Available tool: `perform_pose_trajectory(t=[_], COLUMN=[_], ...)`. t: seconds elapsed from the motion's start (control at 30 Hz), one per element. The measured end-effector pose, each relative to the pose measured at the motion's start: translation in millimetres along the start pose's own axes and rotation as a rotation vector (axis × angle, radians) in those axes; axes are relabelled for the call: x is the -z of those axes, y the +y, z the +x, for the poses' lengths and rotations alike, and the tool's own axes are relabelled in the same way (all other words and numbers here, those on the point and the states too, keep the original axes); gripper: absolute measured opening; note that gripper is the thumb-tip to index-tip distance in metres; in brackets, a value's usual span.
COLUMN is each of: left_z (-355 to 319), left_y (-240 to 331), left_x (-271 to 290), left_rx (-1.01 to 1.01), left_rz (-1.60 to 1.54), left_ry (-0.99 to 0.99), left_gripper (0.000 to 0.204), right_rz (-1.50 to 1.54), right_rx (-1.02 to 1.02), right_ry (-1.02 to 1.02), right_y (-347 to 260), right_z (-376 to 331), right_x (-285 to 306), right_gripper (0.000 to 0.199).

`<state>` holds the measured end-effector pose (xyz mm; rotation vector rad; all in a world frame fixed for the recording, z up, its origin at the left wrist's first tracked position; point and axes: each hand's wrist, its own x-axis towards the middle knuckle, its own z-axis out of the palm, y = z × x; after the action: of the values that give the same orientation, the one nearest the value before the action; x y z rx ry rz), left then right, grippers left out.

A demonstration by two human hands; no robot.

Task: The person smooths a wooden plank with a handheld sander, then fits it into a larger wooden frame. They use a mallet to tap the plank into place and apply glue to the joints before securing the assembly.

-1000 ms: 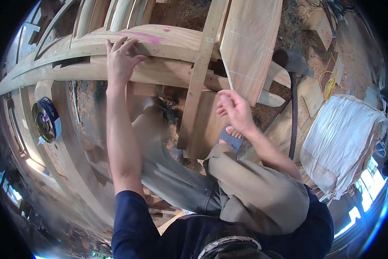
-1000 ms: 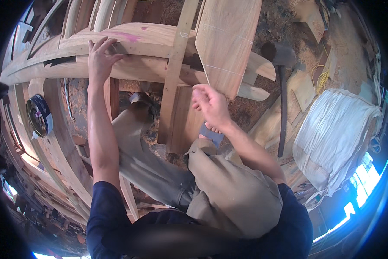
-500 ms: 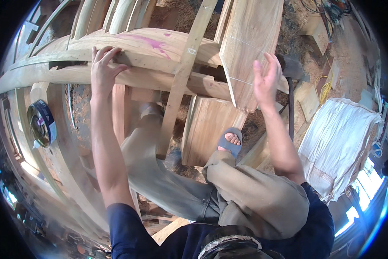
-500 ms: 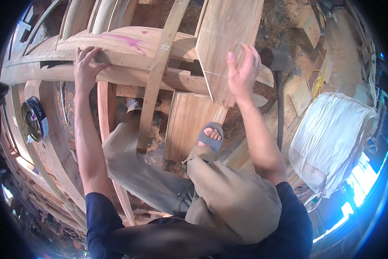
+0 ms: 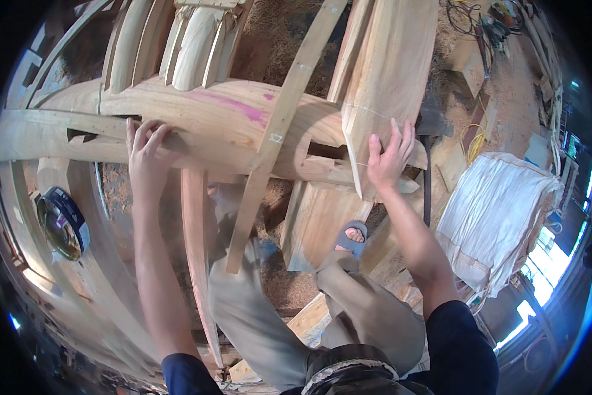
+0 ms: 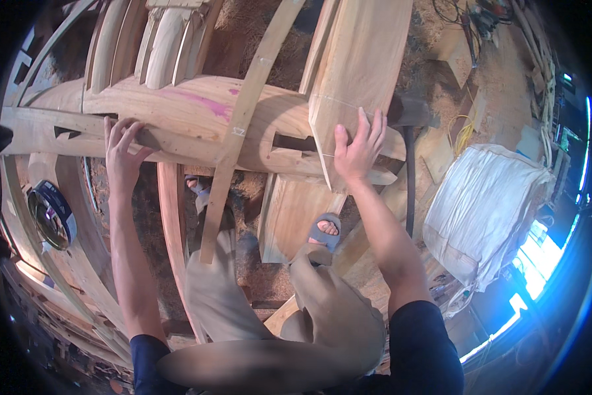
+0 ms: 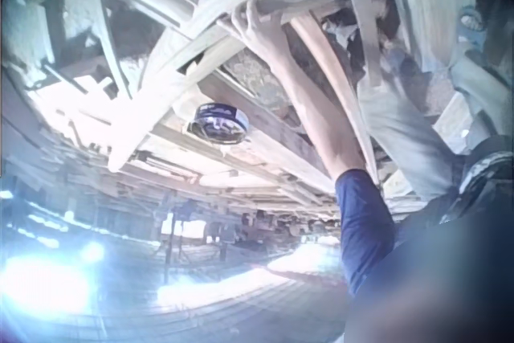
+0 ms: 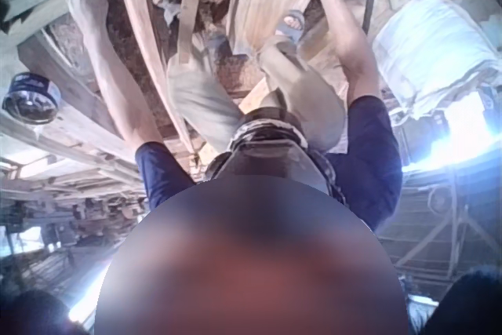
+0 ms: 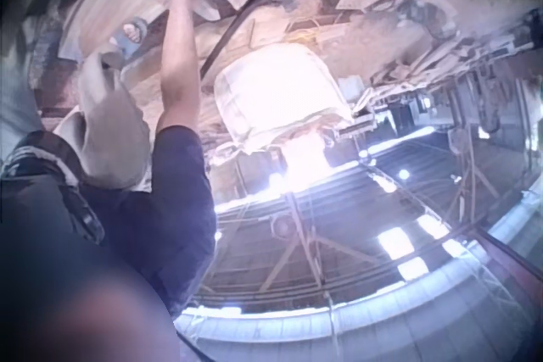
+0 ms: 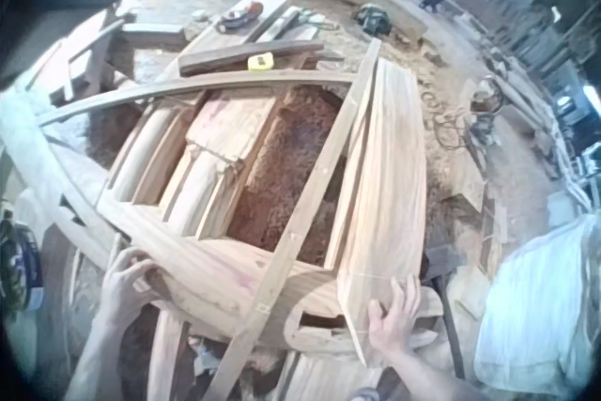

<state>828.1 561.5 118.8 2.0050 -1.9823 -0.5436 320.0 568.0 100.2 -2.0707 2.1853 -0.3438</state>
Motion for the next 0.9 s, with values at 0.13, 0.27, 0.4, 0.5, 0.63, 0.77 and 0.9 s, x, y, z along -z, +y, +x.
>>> perform_pose_trajectory(t=[0.13, 0.27, 0.4, 0.5, 0.63, 0.77, 0.9], left_z=[2, 1, -5, -7, 7, 54, 107], left_y=[-13, -27, -39, -40, 4, 108, 189], left_x=[17, 36, 43, 58, 82, 33, -62], left_rx=[0.034, 0.051, 0.102, 0.141, 0.266, 0.229, 0.070], left_rz=[0.006, -0.010, 0.016, 0.047, 0.286, -0.090, -0.192], left_ry=[-0.043, -0.102, -0.151, -0.205, -0.371, -0.291, -0.066], left_gripper=[0.061, 0.065, 0.063, 0.063, 0.072, 0.087, 0.083], right_rz=[-0.010, -0.034, -0.036, -0.039, -0.044, -0.046, -0.052], right_rx=[-0.012, -0.035, -0.055, -0.068, -0.099, -0.117, -0.103], right_ry=[-0.010, -0.020, -0.051, -0.066, -0.099, -0.143, -0.164], right_y=[-6, -11, -13, -13, -12, -11, -13], right_z=[0, 3, 6, 8, 8, 9, 10], right_x=[3, 8, 11, 12, 13, 14, 18], right_gripper=[0.067, 0.069, 0.071, 0.071, 0.072, 0.073, 0.075])
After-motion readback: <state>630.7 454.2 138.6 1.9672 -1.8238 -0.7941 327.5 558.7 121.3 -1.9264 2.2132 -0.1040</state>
